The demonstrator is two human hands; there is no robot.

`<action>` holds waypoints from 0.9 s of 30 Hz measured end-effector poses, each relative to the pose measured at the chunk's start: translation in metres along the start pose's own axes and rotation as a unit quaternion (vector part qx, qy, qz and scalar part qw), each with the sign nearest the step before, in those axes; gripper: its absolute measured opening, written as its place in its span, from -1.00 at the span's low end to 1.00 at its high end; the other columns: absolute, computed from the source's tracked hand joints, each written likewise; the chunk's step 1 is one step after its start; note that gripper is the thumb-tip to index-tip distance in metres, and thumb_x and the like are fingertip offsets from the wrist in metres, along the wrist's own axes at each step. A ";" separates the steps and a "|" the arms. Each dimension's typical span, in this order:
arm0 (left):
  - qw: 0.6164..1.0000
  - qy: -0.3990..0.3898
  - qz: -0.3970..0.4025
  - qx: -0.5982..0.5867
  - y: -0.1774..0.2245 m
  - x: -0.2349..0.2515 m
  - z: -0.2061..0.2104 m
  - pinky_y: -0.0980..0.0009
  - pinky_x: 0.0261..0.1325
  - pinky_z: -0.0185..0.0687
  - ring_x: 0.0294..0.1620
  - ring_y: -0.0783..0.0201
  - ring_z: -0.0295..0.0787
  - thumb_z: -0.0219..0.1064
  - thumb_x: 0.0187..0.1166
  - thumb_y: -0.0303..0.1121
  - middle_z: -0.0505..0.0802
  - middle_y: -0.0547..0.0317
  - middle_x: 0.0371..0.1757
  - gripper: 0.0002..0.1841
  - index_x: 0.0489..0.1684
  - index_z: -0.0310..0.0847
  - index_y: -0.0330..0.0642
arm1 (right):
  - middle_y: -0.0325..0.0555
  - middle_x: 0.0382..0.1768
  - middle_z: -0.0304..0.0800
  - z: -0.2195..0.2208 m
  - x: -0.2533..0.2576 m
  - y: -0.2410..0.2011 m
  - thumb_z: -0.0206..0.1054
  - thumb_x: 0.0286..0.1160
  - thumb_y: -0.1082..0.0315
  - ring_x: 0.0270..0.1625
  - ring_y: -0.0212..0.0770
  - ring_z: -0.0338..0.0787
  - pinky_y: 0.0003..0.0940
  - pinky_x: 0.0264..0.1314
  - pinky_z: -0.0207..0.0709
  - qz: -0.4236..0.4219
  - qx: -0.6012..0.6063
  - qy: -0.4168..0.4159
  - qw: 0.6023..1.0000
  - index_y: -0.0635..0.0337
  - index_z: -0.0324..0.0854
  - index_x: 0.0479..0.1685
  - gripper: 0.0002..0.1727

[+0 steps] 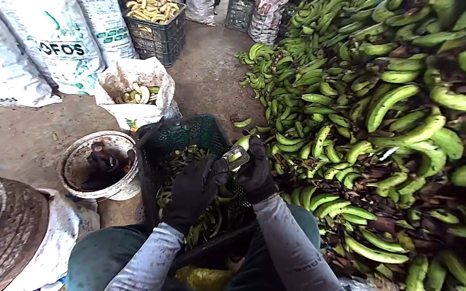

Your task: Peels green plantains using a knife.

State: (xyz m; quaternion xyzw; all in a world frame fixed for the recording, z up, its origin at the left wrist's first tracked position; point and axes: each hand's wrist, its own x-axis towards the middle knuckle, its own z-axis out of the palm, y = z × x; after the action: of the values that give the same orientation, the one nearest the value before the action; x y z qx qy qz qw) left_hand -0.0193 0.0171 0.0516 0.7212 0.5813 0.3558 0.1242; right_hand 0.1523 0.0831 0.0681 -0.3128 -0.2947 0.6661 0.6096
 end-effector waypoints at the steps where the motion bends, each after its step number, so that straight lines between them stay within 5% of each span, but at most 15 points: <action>1: 1.000 0.020 0.016 0.018 0.003 -0.001 0.001 -0.14 0.26 0.67 0.21 -0.08 0.81 0.03 0.68 0.22 0.85 -0.08 0.20 -0.36 0.57 0.59 0.05 | -0.22 -0.19 0.75 0.001 0.002 -0.001 0.01 0.75 -0.15 -0.25 -0.27 0.79 -0.27 -0.29 0.72 -0.009 0.028 0.024 0.999 -0.18 0.50 0.26 -0.60; 4: 0.996 0.059 0.031 0.056 0.010 -0.004 0.002 -0.19 0.23 0.66 0.16 -0.20 0.81 0.15 0.62 0.23 0.86 -0.18 0.11 -0.36 0.51 0.65 0.02 | -0.21 -0.17 0.75 0.000 0.007 -0.003 0.00 0.76 -0.13 -0.16 -0.25 0.80 -0.19 -0.18 0.73 -0.029 0.097 0.069 0.992 -0.13 0.54 0.13 -0.62; 7: 0.998 0.039 0.017 0.048 0.009 -0.001 0.001 -0.24 0.23 0.63 0.16 -0.25 0.79 0.11 0.63 0.15 0.85 -0.22 0.11 -0.38 0.55 0.62 0.02 | -0.22 -0.21 0.76 -0.001 0.004 -0.007 -0.08 0.81 -0.07 -0.21 -0.30 0.79 -0.29 -0.21 0.72 -0.036 0.020 0.051 0.998 -0.08 0.55 0.13 -0.61; 9: 1.000 -0.012 -0.025 0.012 0.005 0.008 -0.006 -0.25 0.27 0.62 0.21 -0.20 0.78 0.09 0.69 0.11 0.83 -0.19 0.18 -0.42 0.61 0.55 0.07 | -0.23 -0.29 0.73 -0.006 -0.004 -0.007 -0.13 0.83 0.02 -0.29 -0.36 0.73 -0.36 -0.24 0.69 -0.038 -0.117 -0.038 0.992 0.01 0.57 0.17 -0.59; 13: 0.992 -0.059 -0.107 -0.035 -0.014 0.024 -0.022 -0.21 0.36 0.57 0.33 -0.06 0.72 0.08 0.79 0.02 0.77 -0.04 0.35 -0.51 0.62 0.52 0.13 | -0.18 -0.04 0.75 -0.009 -0.022 -0.012 -0.01 0.67 0.20 0.02 -0.40 0.73 -0.37 0.17 0.64 0.025 -0.301 -0.237 0.923 0.19 0.59 0.22 -0.61; 15: 0.986 -0.072 -0.148 -0.033 -0.021 0.027 -0.031 -0.26 0.43 0.50 0.41 -0.09 0.69 0.05 0.82 0.04 0.74 -0.04 0.43 -0.50 0.62 0.52 0.09 | -0.06 0.20 0.76 -0.005 -0.025 -0.010 0.07 0.61 0.11 0.19 -0.31 0.74 -0.30 0.33 0.62 0.100 -0.320 -0.244 0.910 0.23 0.51 0.51 -0.43; 17: 0.985 -0.073 -0.155 -0.036 -0.025 0.026 -0.033 -0.25 0.43 0.51 0.40 -0.04 0.70 0.00 0.80 0.16 0.75 0.01 0.42 -0.44 0.63 0.52 0.12 | -0.04 0.10 0.77 -0.006 -0.022 -0.004 0.11 0.59 0.03 0.07 -0.26 0.77 -0.27 0.20 0.67 0.113 -0.257 -0.217 0.935 0.17 0.47 0.51 -0.41; 19: 0.988 -0.066 -0.128 -0.055 -0.020 0.020 -0.031 -0.20 0.42 0.54 0.38 0.00 0.71 -0.01 0.76 0.22 0.77 0.03 0.39 -0.39 0.64 0.50 0.13 | -0.09 -0.16 0.78 -0.009 -0.013 0.002 0.12 0.61 -0.08 -0.18 -0.25 0.79 -0.29 -0.08 0.73 0.107 -0.127 -0.174 0.971 0.06 0.56 0.25 -0.52; 21: 0.995 -0.045 -0.070 -0.056 -0.014 0.012 -0.020 -0.18 0.31 0.61 0.28 -0.01 0.75 -0.05 0.73 0.26 0.80 0.00 0.30 -0.35 0.65 0.49 0.15 | -0.10 -0.23 0.81 -0.008 -0.004 0.002 -0.09 0.77 -0.10 -0.24 -0.23 0.82 -0.28 -0.19 0.78 0.095 0.014 -0.122 0.988 0.02 0.61 0.12 -0.52; 23: 1.000 0.006 0.003 -0.021 -0.006 0.004 -0.009 -0.19 0.30 0.62 0.26 -0.08 0.77 -0.06 0.69 0.31 0.82 -0.08 0.25 -0.31 0.61 0.56 0.11 | -0.13 -0.20 0.82 -0.007 0.003 0.000 -0.24 0.83 -0.12 -0.18 -0.23 0.84 -0.27 -0.14 0.78 0.079 0.136 -0.063 0.986 0.02 0.63 0.06 -0.43; 27: 0.994 0.078 0.059 0.044 0.005 -0.003 0.001 -0.24 0.26 0.60 0.17 -0.21 0.79 0.14 0.63 0.23 0.85 -0.18 0.09 -0.38 0.52 0.66 0.10 | -0.07 -0.15 0.83 -0.011 0.009 0.002 -0.16 0.75 -0.26 -0.09 -0.13 0.87 -0.16 -0.04 0.80 0.083 0.289 -0.042 0.953 0.06 0.62 0.01 -0.37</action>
State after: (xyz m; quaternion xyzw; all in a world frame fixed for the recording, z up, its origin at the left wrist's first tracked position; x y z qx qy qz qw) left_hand -0.0155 0.0130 0.0528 0.7288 0.5610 0.3919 0.0249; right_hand 0.1595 0.0922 0.0592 -0.1178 -0.0880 0.7834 0.6038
